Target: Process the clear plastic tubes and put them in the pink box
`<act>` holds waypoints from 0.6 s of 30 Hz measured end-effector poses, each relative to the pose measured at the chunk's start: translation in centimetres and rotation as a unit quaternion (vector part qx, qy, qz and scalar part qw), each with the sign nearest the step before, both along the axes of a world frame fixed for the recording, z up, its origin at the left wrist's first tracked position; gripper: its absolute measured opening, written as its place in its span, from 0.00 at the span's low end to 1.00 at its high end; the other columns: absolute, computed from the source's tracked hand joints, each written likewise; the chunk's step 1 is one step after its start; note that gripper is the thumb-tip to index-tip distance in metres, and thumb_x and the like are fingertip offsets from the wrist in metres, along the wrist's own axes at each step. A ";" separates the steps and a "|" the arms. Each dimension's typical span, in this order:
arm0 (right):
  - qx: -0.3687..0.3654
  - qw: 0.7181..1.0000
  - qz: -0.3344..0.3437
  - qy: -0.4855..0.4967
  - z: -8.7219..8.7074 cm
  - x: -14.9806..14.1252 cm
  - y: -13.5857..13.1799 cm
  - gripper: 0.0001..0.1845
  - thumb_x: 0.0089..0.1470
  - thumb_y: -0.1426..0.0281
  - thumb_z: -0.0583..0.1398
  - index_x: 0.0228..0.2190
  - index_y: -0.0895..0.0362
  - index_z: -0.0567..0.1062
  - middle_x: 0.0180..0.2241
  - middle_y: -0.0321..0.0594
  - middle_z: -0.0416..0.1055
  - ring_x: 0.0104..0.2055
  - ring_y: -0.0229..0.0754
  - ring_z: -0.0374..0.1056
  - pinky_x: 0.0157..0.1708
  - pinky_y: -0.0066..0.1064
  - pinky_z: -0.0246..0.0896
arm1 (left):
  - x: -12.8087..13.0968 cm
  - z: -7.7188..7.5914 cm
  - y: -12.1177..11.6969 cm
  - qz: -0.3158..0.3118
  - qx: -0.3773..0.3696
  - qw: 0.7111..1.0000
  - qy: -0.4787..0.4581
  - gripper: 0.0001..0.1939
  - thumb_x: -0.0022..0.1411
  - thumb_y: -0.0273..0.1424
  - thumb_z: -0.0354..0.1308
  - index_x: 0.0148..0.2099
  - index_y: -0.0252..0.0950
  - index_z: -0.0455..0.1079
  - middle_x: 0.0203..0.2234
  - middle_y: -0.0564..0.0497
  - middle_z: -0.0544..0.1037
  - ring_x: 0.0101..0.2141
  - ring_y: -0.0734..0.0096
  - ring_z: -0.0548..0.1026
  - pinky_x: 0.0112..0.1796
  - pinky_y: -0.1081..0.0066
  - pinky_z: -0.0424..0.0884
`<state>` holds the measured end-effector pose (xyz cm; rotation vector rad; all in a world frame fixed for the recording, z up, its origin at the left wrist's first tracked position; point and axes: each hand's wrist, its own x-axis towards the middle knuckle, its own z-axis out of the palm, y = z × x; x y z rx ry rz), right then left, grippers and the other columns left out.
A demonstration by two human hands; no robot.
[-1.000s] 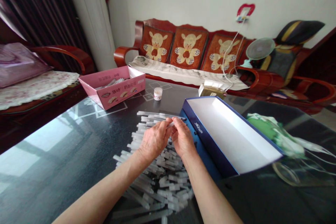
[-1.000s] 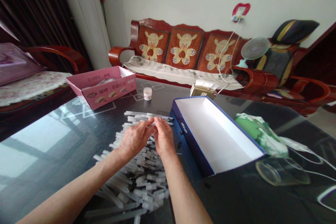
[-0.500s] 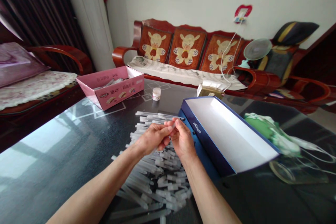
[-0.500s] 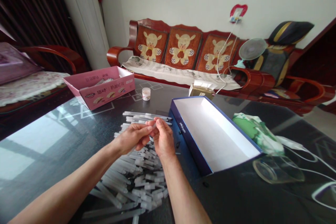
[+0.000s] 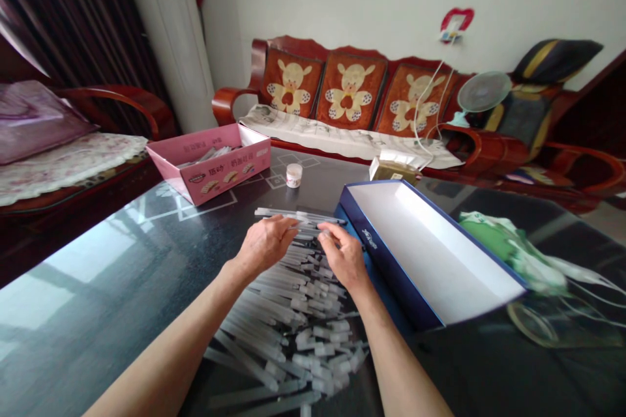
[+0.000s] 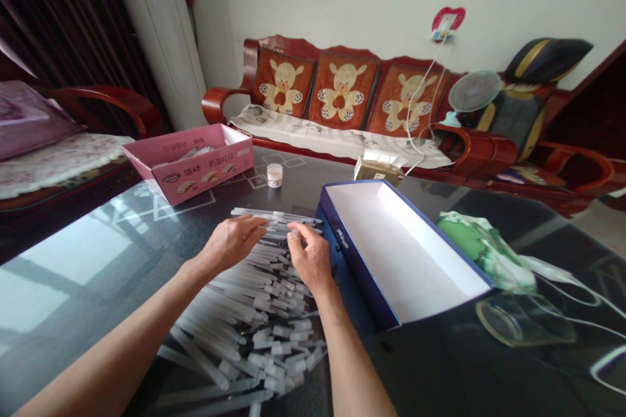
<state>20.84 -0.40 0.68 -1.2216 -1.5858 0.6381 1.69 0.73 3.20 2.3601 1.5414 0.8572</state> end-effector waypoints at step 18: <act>0.025 0.961 0.022 -0.273 -0.9 0.0 -0.1 0.13 0.50 0.77 0.55 0.29 0.54 0.79 0.34 0.41 0.78 0.39 0.45 0.72 0.43 0.34 0.64 | 0.5 -0.7 -0.3 -0.085 -0.034 0.978 0.185 0.17 0.66 0.32 0.46 0.33 0.35 0.74 0.31 0.44 0.75 0.36 0.62 0.74 0.36 0.67 0.70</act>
